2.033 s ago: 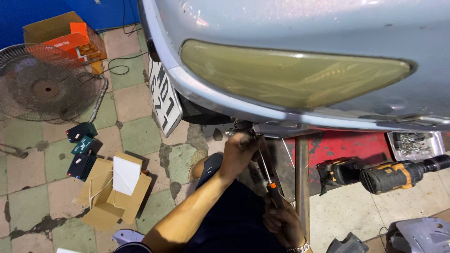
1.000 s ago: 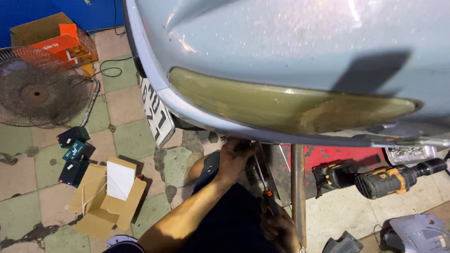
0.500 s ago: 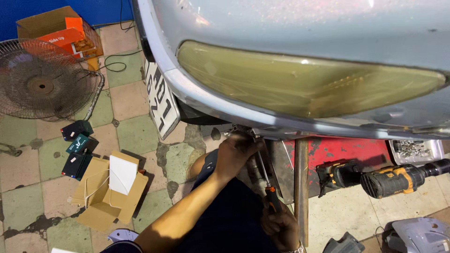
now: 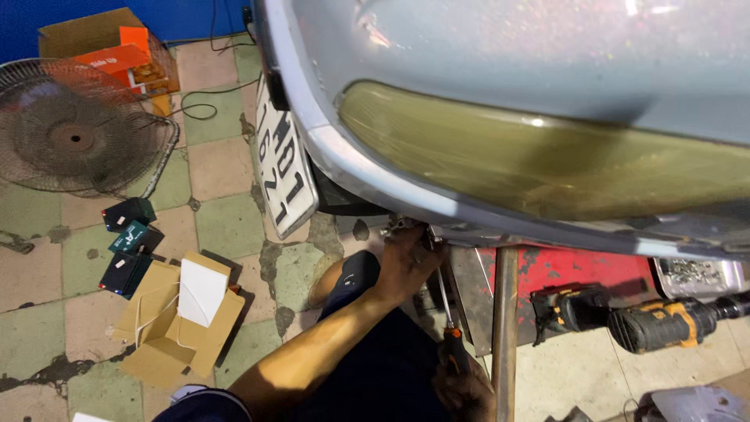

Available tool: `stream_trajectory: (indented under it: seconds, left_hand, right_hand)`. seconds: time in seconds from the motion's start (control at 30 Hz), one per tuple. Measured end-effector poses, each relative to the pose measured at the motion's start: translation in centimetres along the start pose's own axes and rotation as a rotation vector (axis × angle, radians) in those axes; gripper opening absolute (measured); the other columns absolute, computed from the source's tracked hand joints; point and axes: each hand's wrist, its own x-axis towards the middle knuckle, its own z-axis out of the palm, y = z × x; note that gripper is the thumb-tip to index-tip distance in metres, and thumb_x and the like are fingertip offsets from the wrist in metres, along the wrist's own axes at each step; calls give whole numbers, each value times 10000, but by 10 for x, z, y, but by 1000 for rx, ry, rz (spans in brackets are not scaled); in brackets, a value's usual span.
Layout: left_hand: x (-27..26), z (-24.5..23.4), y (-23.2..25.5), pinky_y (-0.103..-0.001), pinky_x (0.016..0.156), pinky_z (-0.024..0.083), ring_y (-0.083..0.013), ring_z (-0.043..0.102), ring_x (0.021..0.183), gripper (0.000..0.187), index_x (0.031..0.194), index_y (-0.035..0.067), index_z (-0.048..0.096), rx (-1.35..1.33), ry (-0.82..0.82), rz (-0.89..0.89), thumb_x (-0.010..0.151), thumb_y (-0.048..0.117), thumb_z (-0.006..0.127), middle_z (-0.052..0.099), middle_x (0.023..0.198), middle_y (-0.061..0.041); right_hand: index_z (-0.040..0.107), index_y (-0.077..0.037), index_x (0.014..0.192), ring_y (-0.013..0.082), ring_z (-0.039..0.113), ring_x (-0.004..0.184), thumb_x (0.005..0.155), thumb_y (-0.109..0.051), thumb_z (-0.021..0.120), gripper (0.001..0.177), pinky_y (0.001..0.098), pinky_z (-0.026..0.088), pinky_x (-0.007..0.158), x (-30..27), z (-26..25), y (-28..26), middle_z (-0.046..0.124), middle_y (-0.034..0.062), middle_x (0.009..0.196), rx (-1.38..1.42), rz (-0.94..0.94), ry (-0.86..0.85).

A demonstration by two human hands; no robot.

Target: The person uses a hammer and a pry tool to loosen parts near the rear wheel of a scooter. They remove a screw with a screwdriver and a bolt using an impact driver while handling small wires and pins by hand.

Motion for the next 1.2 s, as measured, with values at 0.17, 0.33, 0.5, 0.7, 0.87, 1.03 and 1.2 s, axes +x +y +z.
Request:
stream_trajectory:
  seconds: [0.17,0.33,0.5,0.7,0.87,1.03,1.2]
  left_hand:
    - [5,1,8,-318,753,528,-184,635,867,313,1193,-9,653,-188,-25,-56,914,115,722,698,971,-114]
    - [5,-6,15,-339,774,533,-218,668,857,308,1196,-8,665,-139,-21,80,900,74,684,694,958,-129]
    - [12,-7,24,-353,768,525,-243,663,839,272,1179,3,686,-79,-21,112,918,79,692,700,943,-140]
    - [13,-15,31,-361,807,521,-251,659,907,274,1193,-13,667,-22,-30,186,940,91,674,697,999,-157]
    - [12,-9,14,-358,720,524,-244,661,789,238,1115,-28,662,-89,-55,135,927,116,685,688,878,-139]
    - [6,-6,-3,-363,622,498,-235,648,695,251,1051,-21,674,73,-7,191,934,192,736,667,790,-138]
    - [7,1,-16,-354,531,458,-195,622,537,287,816,17,655,52,12,137,942,251,763,619,609,-98]
  right_hand:
    - [557,68,1209,145,364,357,612,-120,629,631,292,257,356,11,-13,6,449,37,534,8,5,53]
    - [610,173,1212,124,414,399,629,-119,613,651,254,300,379,8,-24,15,506,46,589,-164,-51,210]
    - [593,76,1271,208,659,780,667,-198,576,664,305,501,686,13,-37,23,710,119,931,-126,-136,261]
    - [621,78,1296,201,681,909,646,-71,666,669,294,486,823,1,-7,2,739,128,992,-492,-173,264]
    - [675,55,1218,184,691,801,612,-15,661,610,294,524,746,-2,34,-11,728,84,869,-649,-191,399]
    - [725,24,1078,138,648,780,672,22,705,407,270,517,750,-5,43,-11,691,59,805,-858,-356,388]
    - [723,-27,1050,133,666,805,667,53,729,391,272,516,796,-7,44,-10,710,53,810,-1037,-431,467]
